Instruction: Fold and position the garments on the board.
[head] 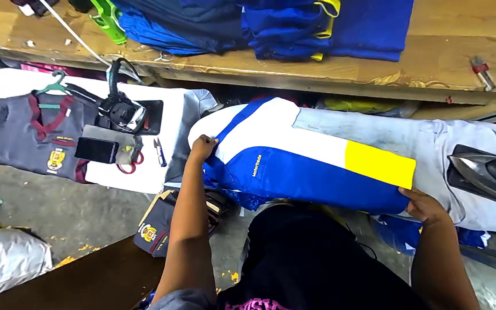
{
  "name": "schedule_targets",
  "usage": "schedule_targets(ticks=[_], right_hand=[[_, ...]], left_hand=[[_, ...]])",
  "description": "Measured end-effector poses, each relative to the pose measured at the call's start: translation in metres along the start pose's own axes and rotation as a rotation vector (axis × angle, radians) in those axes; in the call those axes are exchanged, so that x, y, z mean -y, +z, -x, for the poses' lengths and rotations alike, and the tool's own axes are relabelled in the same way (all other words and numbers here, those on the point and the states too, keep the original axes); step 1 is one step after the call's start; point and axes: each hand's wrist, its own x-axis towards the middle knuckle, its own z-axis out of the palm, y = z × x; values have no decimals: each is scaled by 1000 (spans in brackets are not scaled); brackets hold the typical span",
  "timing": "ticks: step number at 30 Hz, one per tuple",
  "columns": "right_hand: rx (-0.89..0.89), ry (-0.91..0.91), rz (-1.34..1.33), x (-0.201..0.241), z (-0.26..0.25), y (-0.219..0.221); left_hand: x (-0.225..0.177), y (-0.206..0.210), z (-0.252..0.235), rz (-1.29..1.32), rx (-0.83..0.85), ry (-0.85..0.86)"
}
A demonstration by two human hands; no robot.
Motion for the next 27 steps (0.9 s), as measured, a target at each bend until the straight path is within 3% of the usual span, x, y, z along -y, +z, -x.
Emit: schedule_targets(ticks=[9,17,20,27], right_hand=[[-1,23,17,3,0,2],[5,-10,-33,-3,2,3],[118,-7,-56,-5,6,-7],[111,24,-32,-5,0,-6]], left_hand=[[11,0,2,-62,122,-3],[8,6,4,-178,65,-16],[9,0,1,-156,130,-39],[6,-13,2,-138,265,-19]])
